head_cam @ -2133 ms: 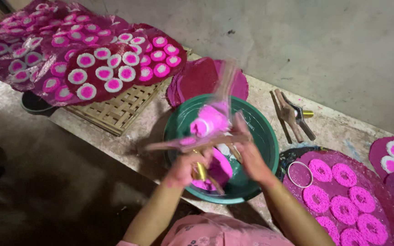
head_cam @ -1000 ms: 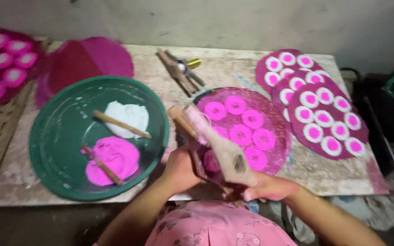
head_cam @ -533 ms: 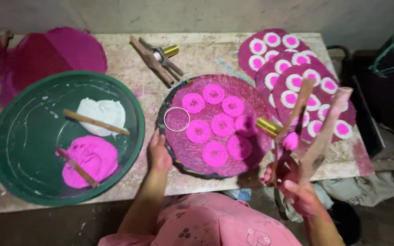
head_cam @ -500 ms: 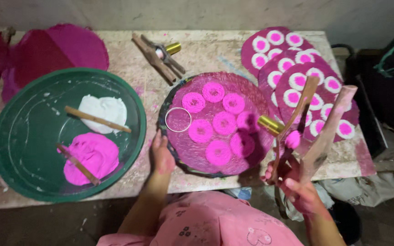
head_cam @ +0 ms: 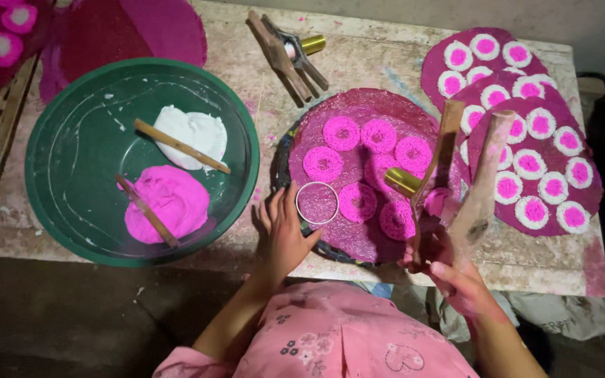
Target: The person repeatedly scoops pink and white dough, places it into a wooden press, and presses out circular decorative cakes onto a tray. The person arranges the finished cakes on trays and continues the cycle.
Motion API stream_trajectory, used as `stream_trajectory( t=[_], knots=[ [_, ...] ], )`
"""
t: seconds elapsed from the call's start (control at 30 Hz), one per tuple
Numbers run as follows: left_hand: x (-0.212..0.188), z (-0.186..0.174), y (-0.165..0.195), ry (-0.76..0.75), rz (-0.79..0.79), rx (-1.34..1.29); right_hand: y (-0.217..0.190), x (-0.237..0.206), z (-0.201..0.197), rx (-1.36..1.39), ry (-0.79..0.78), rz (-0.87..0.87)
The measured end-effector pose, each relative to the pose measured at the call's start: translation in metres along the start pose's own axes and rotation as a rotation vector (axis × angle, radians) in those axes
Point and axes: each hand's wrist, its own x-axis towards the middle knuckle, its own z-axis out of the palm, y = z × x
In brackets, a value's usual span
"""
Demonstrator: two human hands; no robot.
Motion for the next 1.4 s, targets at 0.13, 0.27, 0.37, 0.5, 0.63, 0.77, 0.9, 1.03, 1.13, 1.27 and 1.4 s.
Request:
stream_trajectory(
  t=[0.13,0.27,0.37,0.5,0.63,0.77,0.9,1.03,1.13,1.27,1.4],
  knots=[
    [0.006,-0.008,0.001,0.029,0.02,-0.099,-0.001,0.008,-0.003,-0.141,-0.046,0.024],
    [0.033,-0.03,0.0,0.007,0.022,-0.795,-0.006,0.028,-0.003,-0.054,-0.37,0.06],
    [0.066,-0.042,0.001,-0.306,0.061,-1.925,-0.015,0.048,0.005,0.069,-0.568,0.459],
    [0.086,-0.036,0.008,-0.467,0.232,-2.467,-0.047,0.073,0.021,-0.087,-0.579,0.809],
    [0.096,-0.013,0.007,-0.177,0.178,-2.515,-0.091,0.101,0.025,-0.491,-0.539,0.768],
    [0.113,0.004,-0.009,0.015,0.147,-2.586,-0.104,0.124,0.041,-0.813,-0.44,0.76],
    [0.122,0.005,-0.034,0.025,0.22,-2.665,-0.095,0.134,0.063,-0.909,-0.443,0.591],
    [0.117,0.009,-0.049,0.024,0.164,-2.693,-0.084,0.135,0.077,-0.928,-0.396,0.561],
    [0.114,0.023,-0.046,0.052,0.14,-2.756,-0.084,0.134,0.076,-0.98,-0.382,0.534],
    [0.122,0.04,-0.03,0.051,0.122,-2.809,-0.092,0.132,0.067,-1.138,-0.35,0.628],
    [0.14,0.041,-0.028,-0.035,0.195,-2.826,-0.091,0.135,0.066,-1.171,-0.292,0.349]
  ],
)
